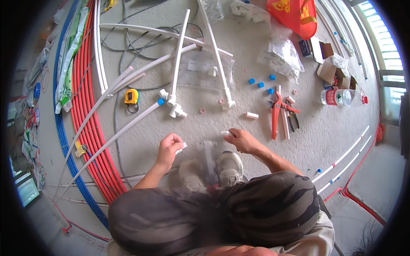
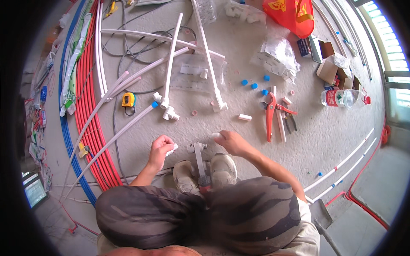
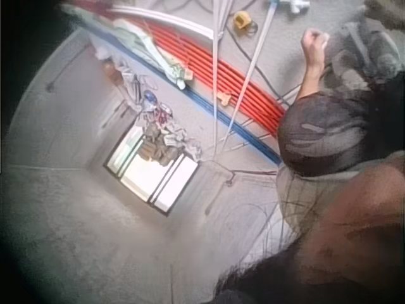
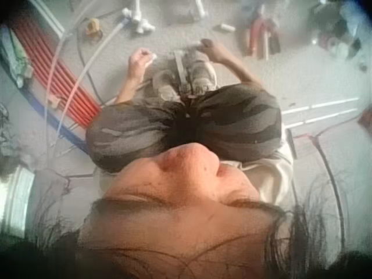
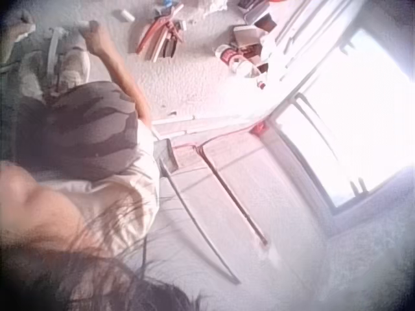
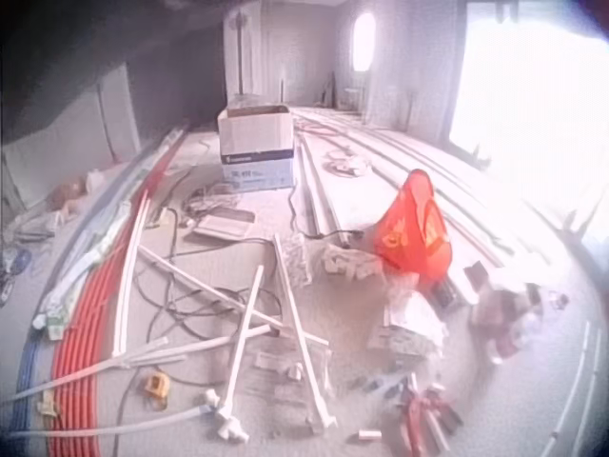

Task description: The person assembles white plastic plumbing pipes and fittings on the floor. They use a pipe cutter to trim pipe ends, then connect pipes to elbow and tee fittings by hand, occasionally adjusting the assembly.

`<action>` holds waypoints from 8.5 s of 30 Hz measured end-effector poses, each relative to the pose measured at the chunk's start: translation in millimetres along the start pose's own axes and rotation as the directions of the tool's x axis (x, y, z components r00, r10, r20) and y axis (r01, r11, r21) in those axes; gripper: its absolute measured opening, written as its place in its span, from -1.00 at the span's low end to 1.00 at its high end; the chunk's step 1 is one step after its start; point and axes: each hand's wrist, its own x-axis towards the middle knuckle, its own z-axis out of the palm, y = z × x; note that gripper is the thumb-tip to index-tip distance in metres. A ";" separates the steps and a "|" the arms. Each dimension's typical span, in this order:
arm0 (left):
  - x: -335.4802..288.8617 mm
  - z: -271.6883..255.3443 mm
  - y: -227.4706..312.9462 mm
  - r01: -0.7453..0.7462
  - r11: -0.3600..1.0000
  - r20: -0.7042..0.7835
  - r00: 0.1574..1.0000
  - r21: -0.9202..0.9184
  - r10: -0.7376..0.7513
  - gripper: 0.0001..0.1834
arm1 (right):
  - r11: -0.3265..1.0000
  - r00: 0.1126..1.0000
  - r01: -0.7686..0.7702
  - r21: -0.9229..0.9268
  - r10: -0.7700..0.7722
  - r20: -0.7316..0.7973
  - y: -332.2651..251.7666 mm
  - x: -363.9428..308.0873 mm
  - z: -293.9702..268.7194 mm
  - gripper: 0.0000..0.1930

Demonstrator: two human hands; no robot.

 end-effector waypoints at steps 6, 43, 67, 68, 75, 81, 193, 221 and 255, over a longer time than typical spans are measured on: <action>2.7 -4.9 -2.5 -0.059 0.996 -0.023 0.998 0.066 0.061 -0.83 | 1.000 1.000 0.023 -0.009 -0.023 -0.013 0.4 5.8 2.4 -0.55; 25.2 -13.6 -14.7 -0.389 0.690 0.064 0.893 0.611 0.446 -0.78 | 0.890 0.781 0.247 -0.384 -0.418 -0.465 36.1 21.4 29.7 -0.62; 16.8 -27.7 -14.5 -0.408 0.490 0.000 0.768 0.771 0.640 -0.73 | 0.790 0.548 -0.496 -0.360 -0.037 -0.836 80.6 -35.1 -129.7 -0.30; 14.9 -29.6 -15.1 -0.408 0.487 -0.004 0.764 0.773 0.645 -0.74 | 0.781 0.529 -0.530 -0.331 0.000 -0.848 86.3 -40.2 -139.5 -0.29; 17.4 -28.3 -17.3 -0.395 0.540 -0.012 0.799 0.743 0.601 -0.78 | 0.704 0.513 -0.658 -0.266 0.161 -0.843 178.1 -42.8 -207.1 -0.38; 16.7 -25.5 -10.1 -0.415 0.542 0.000 0.794 0.731 0.608 -0.80 | 0.897 0.471 -0.197 -0.395 -0.267 -0.841 156.8 3.9 -225.4 -0.58; -41.7 15.9 206.3 0.237 0.972 0.487 0.848 0.006 -0.210 -0.03 | 0.020 0.908 -0.078 0.997 -0.412 0.079 -88.6 35.5 -12.4 -0.29; 150.8 158.9 287.3 -0.699 -0.516 0.855 0.498 0.496 0.147 -0.24 | -0.177 0.936 0.111 0.978 -0.311 -0.163 36.7 -15.0 -60.7 -0.10; 19.1 13.9 113.8 0.147 0.989 0.254 0.956 0.027 -0.149 -0.65 | 0.948 0.661 0.111 -0.298 -0.294 -0.690 84.3 20.8 -74.3 -0.34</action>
